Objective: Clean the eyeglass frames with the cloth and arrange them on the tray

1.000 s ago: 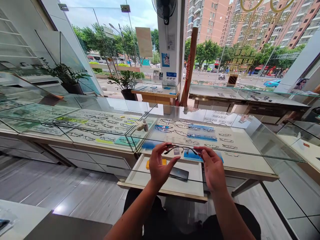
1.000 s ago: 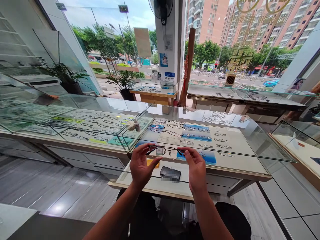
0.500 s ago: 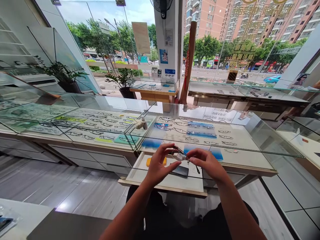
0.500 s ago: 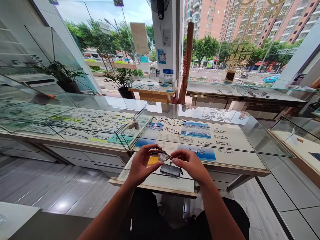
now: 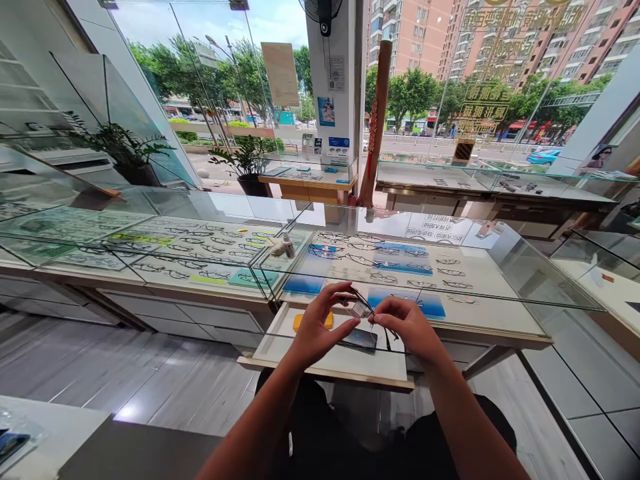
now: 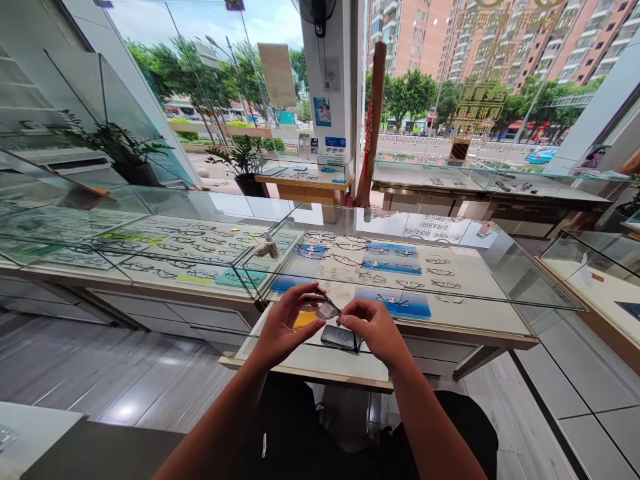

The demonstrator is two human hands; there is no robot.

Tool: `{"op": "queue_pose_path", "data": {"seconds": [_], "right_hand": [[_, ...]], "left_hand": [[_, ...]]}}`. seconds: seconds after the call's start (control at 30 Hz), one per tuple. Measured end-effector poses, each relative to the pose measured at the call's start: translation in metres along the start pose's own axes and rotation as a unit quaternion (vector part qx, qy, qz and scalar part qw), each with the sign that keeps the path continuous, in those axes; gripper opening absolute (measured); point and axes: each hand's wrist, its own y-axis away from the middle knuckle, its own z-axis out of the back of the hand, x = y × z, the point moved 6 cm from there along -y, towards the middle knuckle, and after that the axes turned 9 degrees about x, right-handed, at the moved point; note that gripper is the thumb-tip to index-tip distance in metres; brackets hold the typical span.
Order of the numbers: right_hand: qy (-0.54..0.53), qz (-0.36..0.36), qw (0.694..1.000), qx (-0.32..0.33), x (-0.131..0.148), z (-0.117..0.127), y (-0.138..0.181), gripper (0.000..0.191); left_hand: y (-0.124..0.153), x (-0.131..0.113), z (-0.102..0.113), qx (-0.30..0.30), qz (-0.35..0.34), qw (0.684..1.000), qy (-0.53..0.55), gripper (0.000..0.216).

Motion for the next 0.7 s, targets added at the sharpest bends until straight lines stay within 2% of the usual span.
{"op": "queue_pose_path", "data": {"seconds": [0.07, 0.13, 0.2, 0.27, 0.37, 0.43, 0.5, 0.6, 0.7], "right_hand": [[0.027, 0.024, 0.999, -0.029, 0.004, 0.000, 0.001, 0.018], [0.077, 0.062, 0.992, -0.081, 0.011, 0.000, 0.003, 0.015], [0.146, 0.111, 0.973, -0.138, 0.018, -0.002, 0.007, 0.011], [0.224, 0.166, 0.944, -0.177, 0.026, -0.009, 0.010, 0.008], [0.342, 0.240, 0.883, -0.212, 0.034, -0.024, 0.015, 0.009], [0.402, 0.268, 0.843, -0.235, 0.035, -0.032, 0.018, 0.009], [0.438, 0.279, 0.816, -0.253, 0.034, -0.037, 0.020, 0.009], [0.466, 0.270, 0.801, -0.261, 0.031, -0.039, 0.020, 0.010], [0.470, 0.253, 0.805, -0.259, 0.027, -0.035, 0.017, 0.011]], "left_hand": [[0.003, -0.002, 0.001, -0.051, 0.009, 0.998, -0.033, 0.064], [0.009, -0.004, 0.002, -0.126, 0.036, 0.988, -0.081, 0.044], [0.014, -0.004, -0.002, -0.163, 0.082, 0.977, -0.108, 0.021], [0.015, -0.001, -0.012, -0.148, 0.130, 0.977, -0.085, 0.025], [0.011, 0.005, -0.025, -0.122, 0.174, 0.977, -0.004, 0.034], [0.008, 0.009, -0.028, -0.128, 0.189, 0.973, 0.036, 0.036], [0.004, 0.014, -0.028, -0.136, 0.197, 0.969, 0.059, 0.037], [0.000, 0.022, -0.029, -0.139, 0.206, 0.965, 0.079, 0.035], [-0.003, 0.029, -0.033, -0.135, 0.212, 0.963, 0.093, 0.034]]}}
